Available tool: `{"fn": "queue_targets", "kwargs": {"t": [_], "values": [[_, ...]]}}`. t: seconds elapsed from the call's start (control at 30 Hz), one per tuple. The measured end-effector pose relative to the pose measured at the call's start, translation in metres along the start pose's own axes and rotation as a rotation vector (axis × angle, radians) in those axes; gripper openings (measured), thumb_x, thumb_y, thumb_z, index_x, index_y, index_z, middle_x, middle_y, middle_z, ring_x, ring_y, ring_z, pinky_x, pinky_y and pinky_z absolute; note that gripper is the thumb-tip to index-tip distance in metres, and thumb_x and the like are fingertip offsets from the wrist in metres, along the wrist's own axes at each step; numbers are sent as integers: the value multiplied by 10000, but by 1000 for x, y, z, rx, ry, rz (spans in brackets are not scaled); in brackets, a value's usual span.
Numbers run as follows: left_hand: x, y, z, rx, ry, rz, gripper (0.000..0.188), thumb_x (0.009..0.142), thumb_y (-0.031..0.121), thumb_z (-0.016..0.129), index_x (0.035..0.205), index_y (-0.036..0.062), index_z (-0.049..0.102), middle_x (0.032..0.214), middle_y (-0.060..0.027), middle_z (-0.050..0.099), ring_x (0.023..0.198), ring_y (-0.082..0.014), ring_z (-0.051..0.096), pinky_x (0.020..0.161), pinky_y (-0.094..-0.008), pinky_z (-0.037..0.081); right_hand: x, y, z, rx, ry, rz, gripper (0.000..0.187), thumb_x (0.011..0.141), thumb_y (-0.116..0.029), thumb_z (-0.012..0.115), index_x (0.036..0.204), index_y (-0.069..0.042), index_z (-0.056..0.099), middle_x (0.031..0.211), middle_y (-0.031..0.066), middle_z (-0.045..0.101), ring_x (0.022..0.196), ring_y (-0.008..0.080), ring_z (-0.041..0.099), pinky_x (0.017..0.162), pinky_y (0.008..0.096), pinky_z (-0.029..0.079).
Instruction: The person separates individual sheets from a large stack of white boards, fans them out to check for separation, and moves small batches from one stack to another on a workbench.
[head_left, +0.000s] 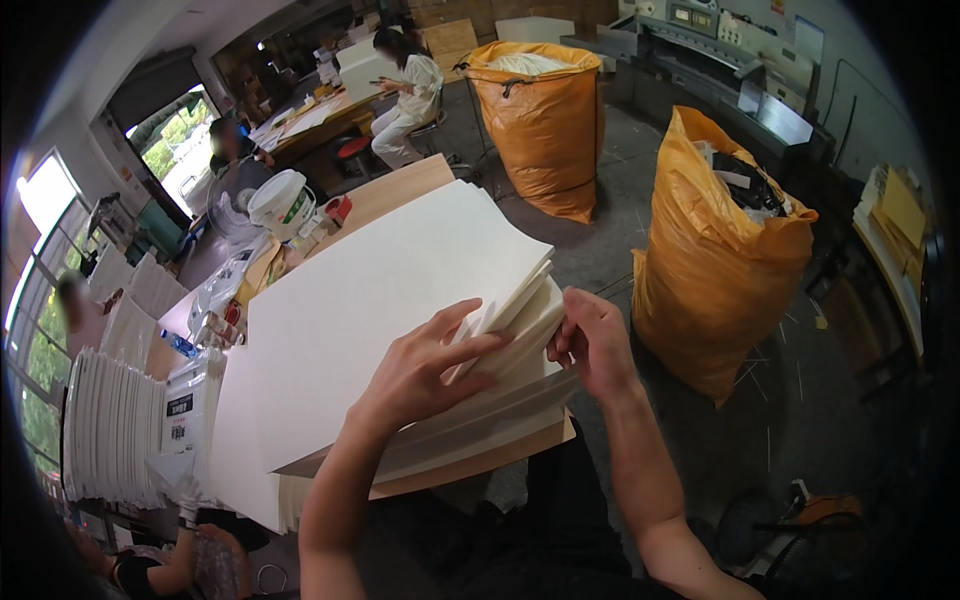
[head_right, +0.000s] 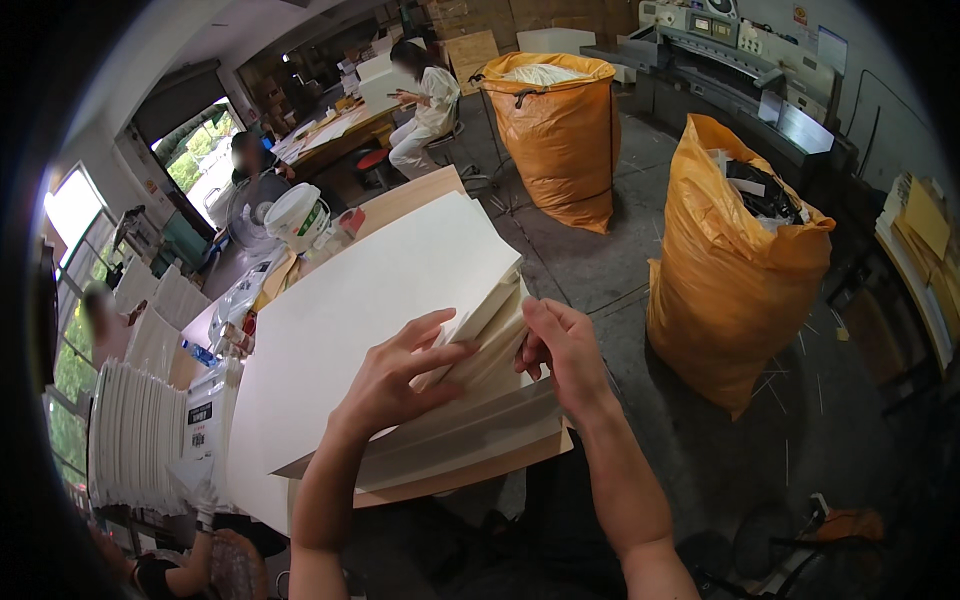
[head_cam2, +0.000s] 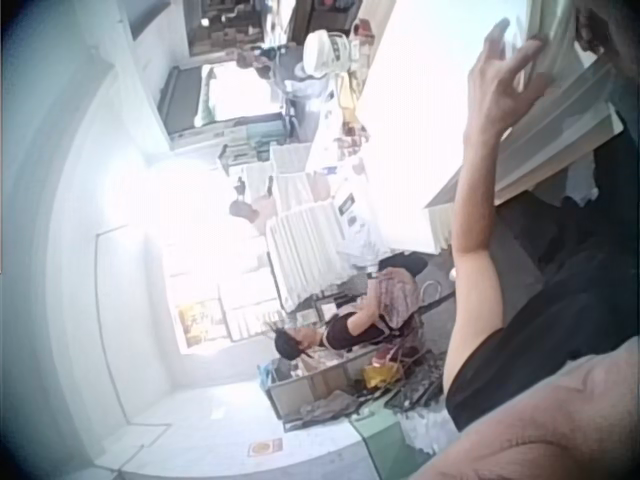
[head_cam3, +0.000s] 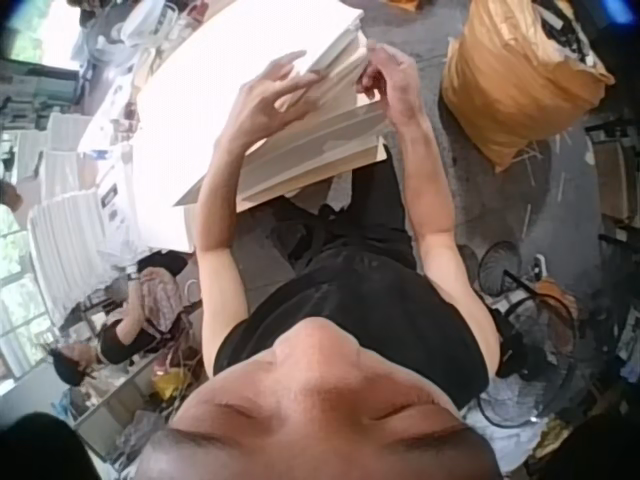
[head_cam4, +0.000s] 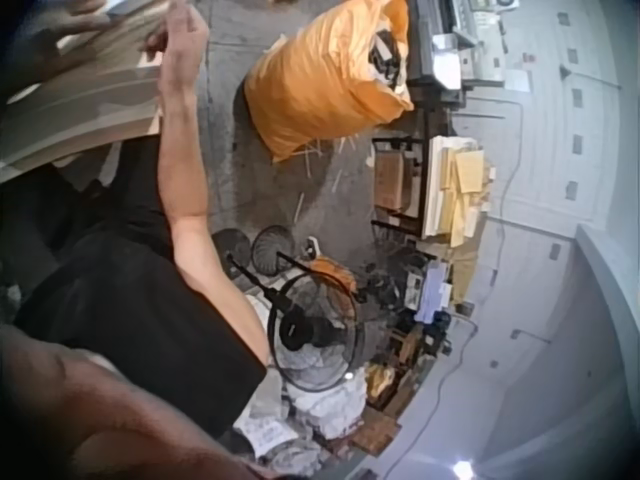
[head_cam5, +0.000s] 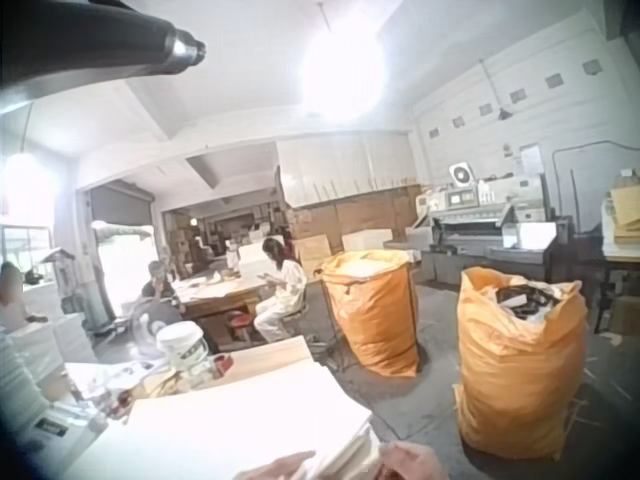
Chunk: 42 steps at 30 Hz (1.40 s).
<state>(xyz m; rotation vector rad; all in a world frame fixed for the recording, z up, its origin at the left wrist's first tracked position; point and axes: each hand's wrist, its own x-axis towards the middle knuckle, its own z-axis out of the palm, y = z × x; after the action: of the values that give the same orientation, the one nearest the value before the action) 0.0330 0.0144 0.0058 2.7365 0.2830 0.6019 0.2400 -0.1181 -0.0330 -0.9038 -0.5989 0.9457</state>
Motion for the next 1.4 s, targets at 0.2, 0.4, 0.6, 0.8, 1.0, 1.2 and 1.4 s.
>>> {"fn": "queue_targets", "kwargs": {"t": [0.2, 0.4, 0.6, 0.8, 1.0, 1.2, 1.4], "values": [[2, 13, -2, 24, -30, -89, 431, 903, 59, 698, 1277, 272, 707, 1525, -195, 517, 1176, -401, 686, 973, -444, 598, 7, 7, -2, -189, 16, -37, 373, 1035, -258, 627, 709, -105, 533, 625, 8, 568, 543, 134, 604, 488, 266, 424], [1, 14, -2, 47, 11, -17, 521, 736, 197, 898, 1225, 260, 729, 1464, -179, 567, 1167, -386, 688, 956, -431, 602, 7, 2, 1, 81, -21, 31, 351, 1040, -225, 615, 718, -102, 550, 628, 17, 579, 562, 148, 626, 490, 271, 434], [1, 6, 1, -12, 27, 3, 483, 786, 173, 867, 1239, 267, 729, 1462, -186, 571, 1167, -399, 690, 955, -447, 605, 4, 7, -4, 146, -23, 1, 360, 1041, -225, 615, 711, -99, 544, 622, 16, 570, 555, 149, 622, 486, 268, 428], [0, 11, 0, 47, -13, -88, 426, 855, 98, 779, 1244, 261, 724, 1528, -194, 512, 1170, -414, 692, 935, -460, 610, 7, 8, -1, -146, 21, -72, 362, 1043, -214, 612, 709, -95, 536, 613, 19, 565, 532, 152, 615, 477, 272, 426], [1, 14, -2, 45, -2, -32, 571, 698, 194, 930, 1226, 277, 727, 1512, -175, 533, 1182, -398, 684, 955, -449, 603, 8, 7, 2, 119, -12, -7, 363, 1046, -206, 606, 707, -96, 534, 613, 22, 573, 555, 148, 634, 486, 272, 436], [0, 6, 1, -11, 9, -35, 583, 672, 227, 952, 1209, 299, 739, 1486, -170, 558, 1213, -378, 668, 1010, -447, 585, -15, 24, -10, -562, 260, -462, 314, 990, -212, 645, 736, -66, 532, 719, 68, 627, 700, 208, 667, 566, 314, 469], [1, 10, 8, 83, -29, 42, 583, 744, 239, 902, 1283, 333, 700, 1569, -178, 461, 1321, -407, 584, 1017, -459, 577, -32, 31, -10, -1256, -224, -726, 290, 861, -260, 714, 1102, -99, 715, 1198, 175, 643, 1277, 369, 513, 1097, 499, 369]]}}
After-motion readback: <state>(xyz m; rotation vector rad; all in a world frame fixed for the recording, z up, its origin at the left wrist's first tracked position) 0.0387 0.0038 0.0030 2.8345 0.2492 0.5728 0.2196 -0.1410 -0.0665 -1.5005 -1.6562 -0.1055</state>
